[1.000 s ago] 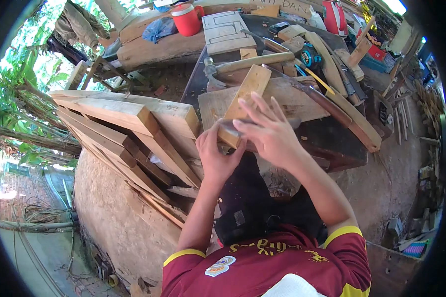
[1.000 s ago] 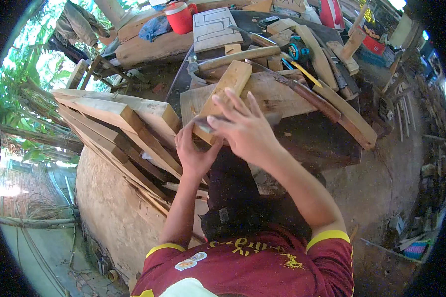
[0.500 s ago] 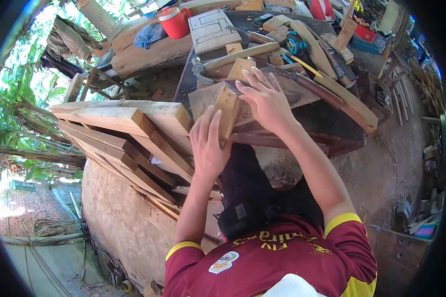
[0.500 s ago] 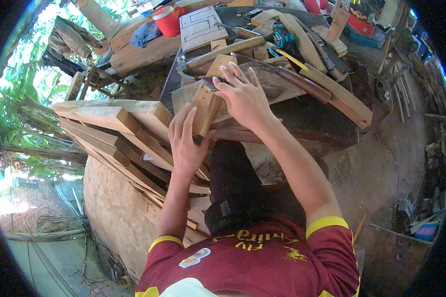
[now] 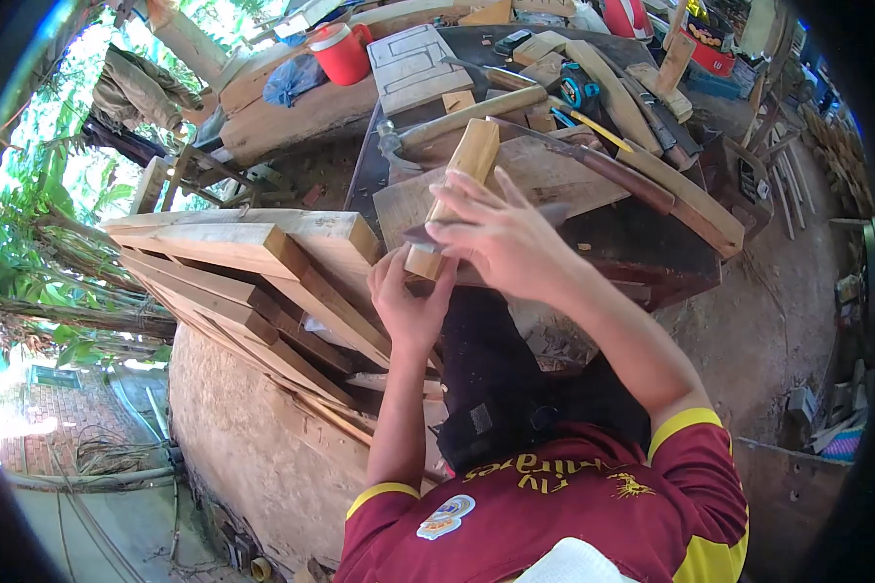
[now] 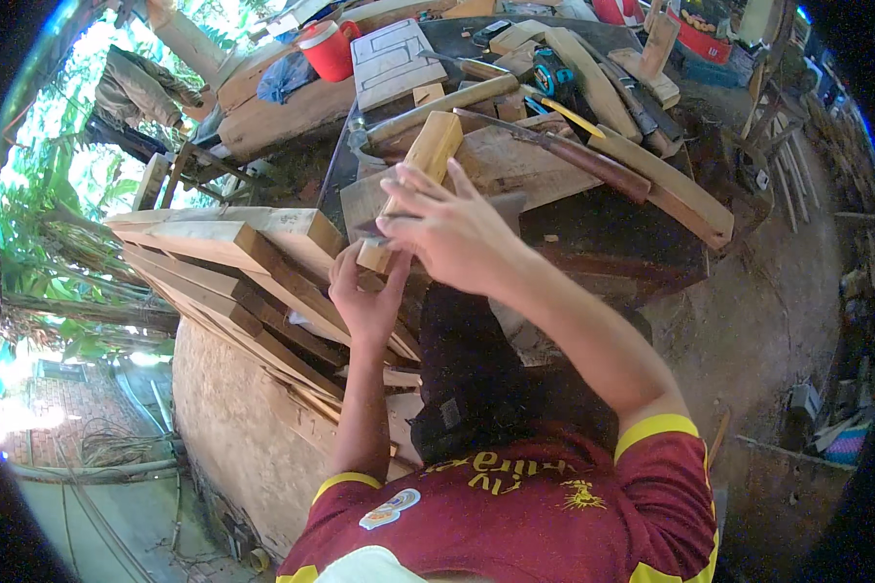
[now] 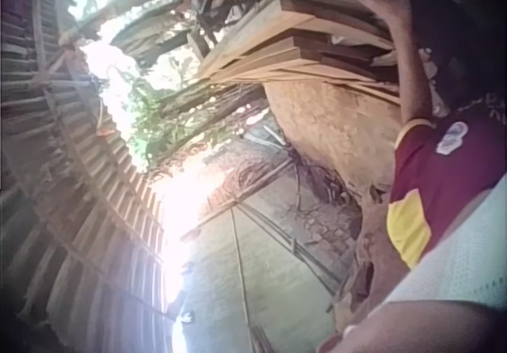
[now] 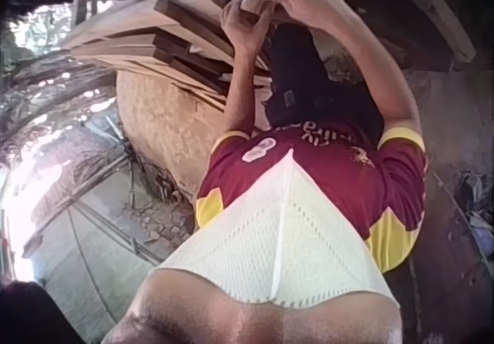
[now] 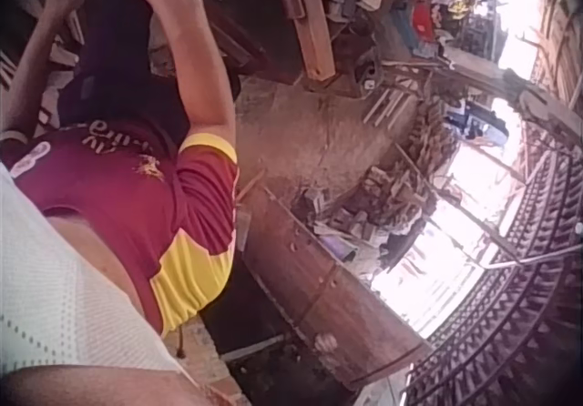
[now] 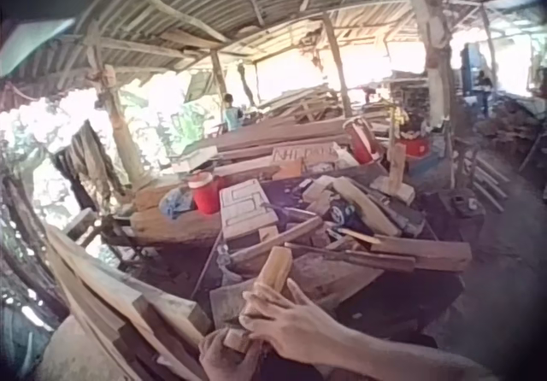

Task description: The person carves a piece of wood using a chisel and a wooden mallet. They repeatedly strike the chisel to shape the wood, then use a brush to clear away wood shavings. Finally, they smooth the carved surface with sandpaper.

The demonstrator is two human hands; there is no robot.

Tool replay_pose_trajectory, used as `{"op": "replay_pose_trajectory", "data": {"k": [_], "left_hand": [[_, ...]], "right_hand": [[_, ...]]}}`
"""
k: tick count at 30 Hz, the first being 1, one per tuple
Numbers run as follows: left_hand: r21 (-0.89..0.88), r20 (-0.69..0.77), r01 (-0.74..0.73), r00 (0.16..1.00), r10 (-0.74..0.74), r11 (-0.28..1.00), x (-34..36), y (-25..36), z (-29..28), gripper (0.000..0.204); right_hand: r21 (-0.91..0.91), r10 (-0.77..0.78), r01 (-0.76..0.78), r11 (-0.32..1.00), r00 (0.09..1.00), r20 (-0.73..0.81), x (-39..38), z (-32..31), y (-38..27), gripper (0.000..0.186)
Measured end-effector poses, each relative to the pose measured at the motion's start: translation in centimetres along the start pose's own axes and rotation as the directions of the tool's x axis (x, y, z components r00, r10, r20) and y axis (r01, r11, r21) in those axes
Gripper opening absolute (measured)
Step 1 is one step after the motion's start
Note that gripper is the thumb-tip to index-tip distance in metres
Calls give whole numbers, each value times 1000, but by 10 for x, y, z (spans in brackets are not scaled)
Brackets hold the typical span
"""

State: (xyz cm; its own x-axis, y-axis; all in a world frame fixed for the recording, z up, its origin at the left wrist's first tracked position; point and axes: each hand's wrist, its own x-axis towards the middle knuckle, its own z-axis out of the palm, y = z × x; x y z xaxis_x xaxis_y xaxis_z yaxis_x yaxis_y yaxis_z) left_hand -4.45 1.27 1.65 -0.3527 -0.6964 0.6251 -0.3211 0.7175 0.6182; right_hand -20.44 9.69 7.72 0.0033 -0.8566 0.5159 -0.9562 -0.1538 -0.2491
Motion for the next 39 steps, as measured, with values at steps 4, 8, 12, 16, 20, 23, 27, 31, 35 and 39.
{"op": "replay_pose_trajectory", "data": {"k": [4,8,12,16,20,23,27,31,35,39], "left_hand": [[-21,12,17,1000,-17,1000,3,4,-1,45],[-42,40,52,998,-50,998,4,5,4,44],[-69,11,57,998,-56,996,2,2,4,44],[-48,11,85,996,-85,995,0,3,1,44],[-4,59,57,997,-57,998,5,4,-4,45],[40,105,1,994,-5,999,11,8,-4,41],[9,127,18,992,-19,1000,12,8,-5,41],[-61,107,93,991,-86,994,9,1,-5,41],[-107,133,121,985,-106,987,8,-4,-2,40],[-112,127,128,985,-113,985,15,10,-6,40]], "right_hand": [[-190,134,-135,973,991,-16,27,-3,43,31],[-205,313,-346,915,933,-178,46,-6,88,31],[-211,129,-126,969,992,1,32,0,50,29],[11,-37,37,999,999,19,6,8,-8,27],[-258,-4,-4,966,999,-33,25,2,26,26],[-278,191,-218,936,974,-119,42,2,82,26],[-293,152,-157,943,988,-37,38,-3,69,27],[-58,-53,51,997,998,-21,4,11,-6,30],[-76,-19,15,997,998,-52,-1,5,-6,31],[-278,152,-182,943,980,-127,26,4,59,27]]}}
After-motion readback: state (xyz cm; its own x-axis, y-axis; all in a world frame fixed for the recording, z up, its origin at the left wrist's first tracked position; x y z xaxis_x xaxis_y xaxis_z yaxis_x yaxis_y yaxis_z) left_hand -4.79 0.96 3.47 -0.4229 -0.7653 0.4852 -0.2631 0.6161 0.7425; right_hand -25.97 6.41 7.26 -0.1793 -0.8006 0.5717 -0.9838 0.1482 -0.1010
